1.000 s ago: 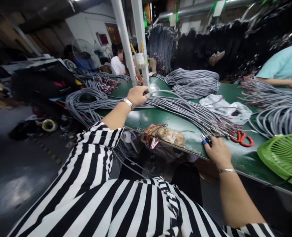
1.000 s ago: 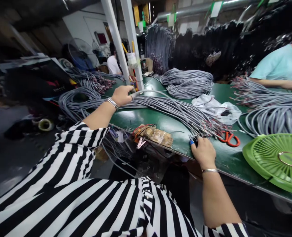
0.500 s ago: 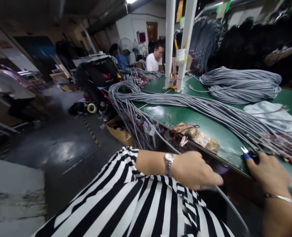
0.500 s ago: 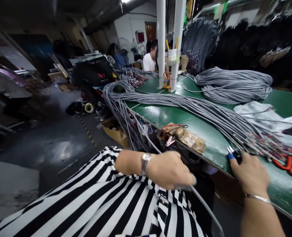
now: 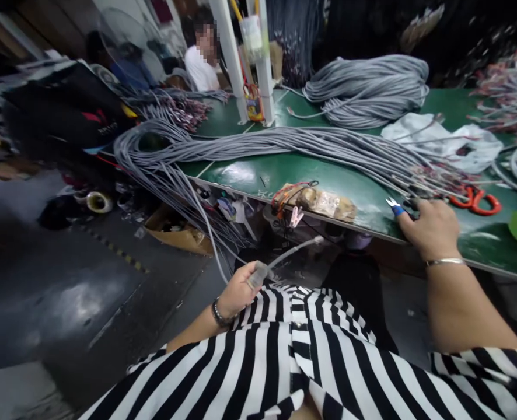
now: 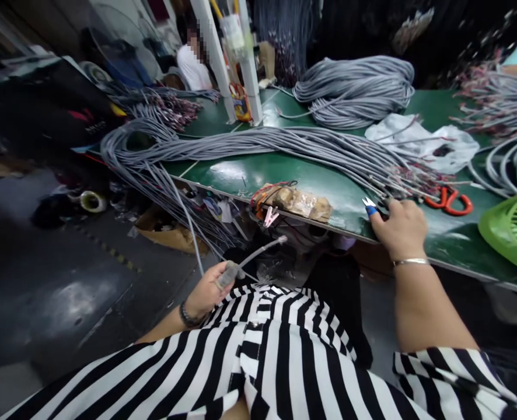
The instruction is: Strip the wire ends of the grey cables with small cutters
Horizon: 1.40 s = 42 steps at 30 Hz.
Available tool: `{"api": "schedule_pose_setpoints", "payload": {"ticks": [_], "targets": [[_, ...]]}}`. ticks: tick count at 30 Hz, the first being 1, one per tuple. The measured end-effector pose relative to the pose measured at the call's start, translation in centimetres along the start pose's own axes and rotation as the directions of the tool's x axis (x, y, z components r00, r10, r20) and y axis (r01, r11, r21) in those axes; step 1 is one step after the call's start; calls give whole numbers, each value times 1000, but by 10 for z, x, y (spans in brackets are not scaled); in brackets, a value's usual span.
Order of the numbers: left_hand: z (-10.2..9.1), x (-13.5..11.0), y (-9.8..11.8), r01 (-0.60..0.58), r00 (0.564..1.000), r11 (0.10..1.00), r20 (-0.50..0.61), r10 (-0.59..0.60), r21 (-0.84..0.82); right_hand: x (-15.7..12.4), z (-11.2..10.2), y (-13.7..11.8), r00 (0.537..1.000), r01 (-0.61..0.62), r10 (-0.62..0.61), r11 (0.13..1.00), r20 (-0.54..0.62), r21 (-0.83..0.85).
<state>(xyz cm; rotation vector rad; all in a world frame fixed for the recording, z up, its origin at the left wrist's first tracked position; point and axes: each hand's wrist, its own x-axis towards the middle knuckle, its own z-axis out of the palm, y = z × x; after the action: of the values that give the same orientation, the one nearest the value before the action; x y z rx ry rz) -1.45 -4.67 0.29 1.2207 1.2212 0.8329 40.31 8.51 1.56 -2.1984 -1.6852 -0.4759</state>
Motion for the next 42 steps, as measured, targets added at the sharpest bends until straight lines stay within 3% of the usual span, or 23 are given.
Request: {"api": "schedule_pose_setpoints", "payload": {"ticks": [3, 5, 6, 7, 9, 10, 12, 14, 16, 18, 20, 22, 23, 25, 27, 28, 30, 33, 35, 39, 42], "targets": [[-7, -12, -12, 54, 998, 998, -34, -55, -15, -21, -15, -16, 983, -32, 45, 997, -180, 77], [-9, -13, -17, 39, 998, 999, -41, -38, 19, -46, -32, -41, 985, 83, -27, 941, -171, 327], [-10, -12, -19, 31, 999, 999, -31, -30, 38, -60, -42, -56, 992, 125, -95, 853, -84, 507], [-11, -11, -21, 24, 1000, 998, -13, -23, 60, -75, -51, -72, 968, 144, -245, 722, 56, 677], [-15, -8, -22, 18, 999, 993, 44, -23, 116, -99, -65, -104, 838, 107, -504, 525, 207, 844], [-17, -6, -21, 20, 996, 989, 78, -32, 147, -107, -69, -118, 797, 88, -562, 468, 220, 879], [-18, -1, -16, 45, 987, 981, 143, -73, 189, -116, -70, -140, 779, 5, -584, 369, 228, 929], [-14, 3, -9, 92, 974, 981, 189, -125, 171, -119, -64, -157, 769, -226, -557, 224, 314, 948], [-6, 7, -2, 105, 973, 988, 192, -125, 113, -122, -55, -172, 678, -543, -567, 43, 468, 839], [3, 11, 4, 14, 993, 993, 115, -27, 114, -126, -45, -182, 510, -779, -648, -70, 566, 623], [7, 14, 5, -146, 989, 960, 29, 144, 239, -129, -37, -186, 374, -881, -724, -81, 580, 467], [7, 16, 4, -267, 960, 875, 31, 278, 404, -130, -30, -181, 328, -891, -730, -30, 599, 452], [5, 17, 3, -293, 951, 839, 52, 304, 459, -128, -27, -176, 351, -866, -700, 11, 622, 501], [0, 18, 0, -280, 957, 825, 70, 283, 491, -124, -24, -162, 483, -708, -612, 148, 626, 691], [-4, 21, -2, -223, 972, 860, 39, 231, 460, -119, -24, -148, 637, -364, -578, 358, 511, 860], [-6, 22, -3, -200, 977, 875, 24, 211, 441, -118, -25, -143, 676, -164, -591, 461, 440, 872], [-8, 25, -4, -178, 982, 892, 15, 189, 415, -116, -30, -137, 698, 179, -635, 602, 331, 778], [-10, 29, -3, -173, 984, 893, 34, 175, 415, -116, -40, -140, 700, 455, -681, 658, 215, 600], [-10, 31, -1, -173, 984, 885, 44, 171, 432, -116, -46, -144, 702, 521, -696, 647, 152, 557], [-11, 36, 4, -200, 978, 855, 52, 200, 479, -110, -49, -150, 734, 535, -673, 656, 92, 532], [-11, 39, 6, -204, 977, 845, 46, 209, 495, -103, -48, -151, 729, 561, -681, 655, 74, 506]]}}
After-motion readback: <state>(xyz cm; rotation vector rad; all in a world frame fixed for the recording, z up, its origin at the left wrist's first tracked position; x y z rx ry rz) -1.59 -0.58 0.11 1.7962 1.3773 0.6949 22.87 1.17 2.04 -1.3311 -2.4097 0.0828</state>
